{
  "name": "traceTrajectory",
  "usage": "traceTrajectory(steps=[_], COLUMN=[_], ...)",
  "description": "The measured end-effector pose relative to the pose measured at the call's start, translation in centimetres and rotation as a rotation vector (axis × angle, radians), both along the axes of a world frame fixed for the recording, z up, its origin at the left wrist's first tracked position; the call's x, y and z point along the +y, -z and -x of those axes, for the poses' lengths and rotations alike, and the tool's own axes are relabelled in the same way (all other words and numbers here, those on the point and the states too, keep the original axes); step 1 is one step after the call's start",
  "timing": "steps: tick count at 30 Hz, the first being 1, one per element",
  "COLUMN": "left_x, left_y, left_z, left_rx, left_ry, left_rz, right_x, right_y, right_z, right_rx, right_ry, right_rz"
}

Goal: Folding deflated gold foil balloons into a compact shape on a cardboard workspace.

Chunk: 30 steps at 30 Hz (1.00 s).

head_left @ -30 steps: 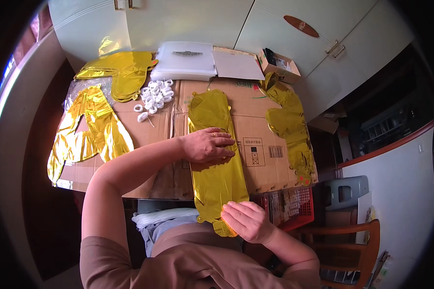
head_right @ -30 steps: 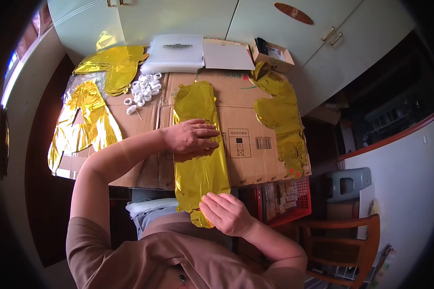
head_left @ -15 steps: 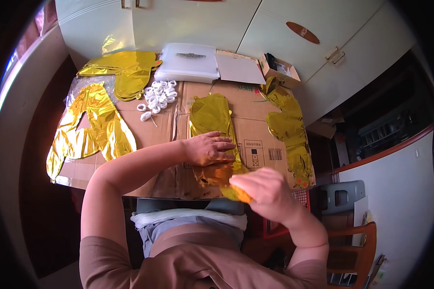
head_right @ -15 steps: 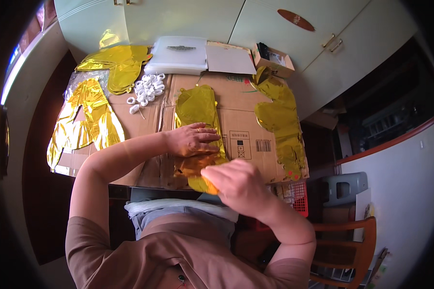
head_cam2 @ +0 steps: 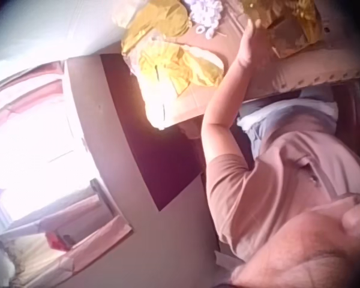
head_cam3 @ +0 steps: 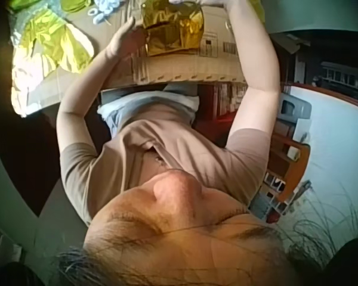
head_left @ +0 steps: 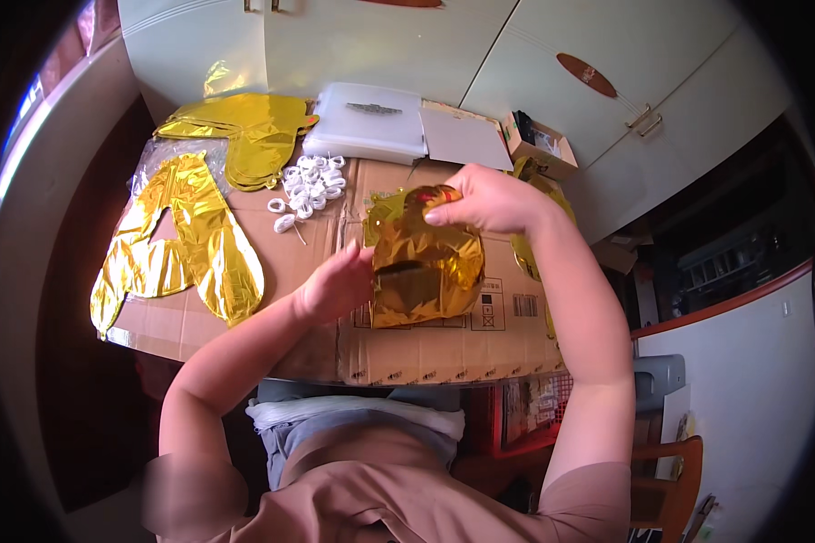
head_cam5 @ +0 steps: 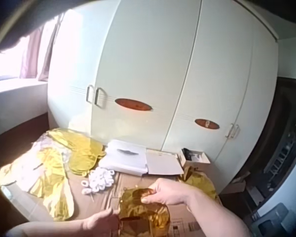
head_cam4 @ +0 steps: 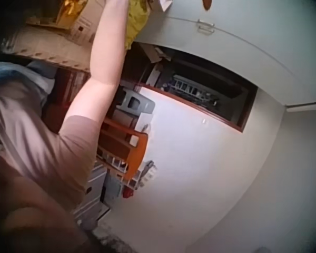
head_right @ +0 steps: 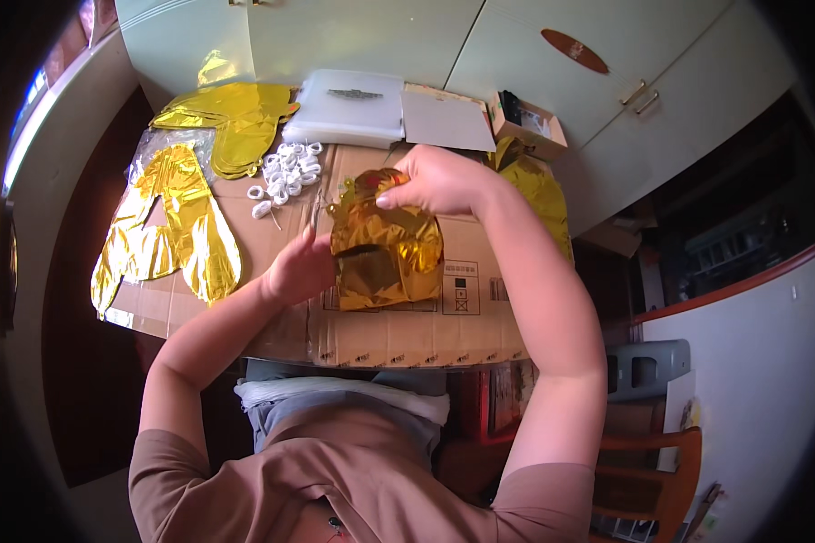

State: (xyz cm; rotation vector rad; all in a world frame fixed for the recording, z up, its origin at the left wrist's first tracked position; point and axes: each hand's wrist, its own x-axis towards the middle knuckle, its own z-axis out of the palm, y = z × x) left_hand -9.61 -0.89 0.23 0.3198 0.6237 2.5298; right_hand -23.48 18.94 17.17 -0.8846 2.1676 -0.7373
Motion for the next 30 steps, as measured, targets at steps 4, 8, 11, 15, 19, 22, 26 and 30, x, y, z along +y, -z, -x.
traceTrajectory(steps=[4, 8, 11, 15, 19, 22, 26, 30], left_x=[1.4, 1.8, 1.9, 2.3, 2.4, 2.3, 2.7, 2.6], left_y=[-0.5, -0.1, -0.1, -1.5, -0.2, 0.3, -0.5, -0.3], left_z=[-1.1, -0.9, -0.9, -1.2, -1.0, -1.2, -1.5, -1.6], left_rx=[0.160, 0.113, 0.047, 0.017, 0.059, 0.049, 0.036, 0.054], left_ry=[-0.153, -0.150, -0.175, -0.200, -0.212, -0.233, -0.237, -0.265], left_rz=[0.679, 0.974, 1.114, 1.105, 1.020, 0.974, 0.963, 0.988], right_x=[-0.9, -0.8, 0.2, 6.0, 11.8, 12.9, 11.7, 11.5], right_y=[2.8, 5.1, 6.9, 9.4, 11.9, 13.0, 14.8, 14.5], right_z=[4.1, 6.0, 5.8, 3.0, -3.5, -6.5, -7.4, -7.0], right_rx=[-0.080, -0.166, 0.056, -0.001, -0.291, -0.543, -0.565, -0.653], right_ry=[0.026, 0.074, 0.161, 0.469, 0.510, 0.483, 0.458, 0.386], right_rz=[-0.033, 0.034, 0.111, 0.200, 0.251, 0.393, 0.393, 0.234])
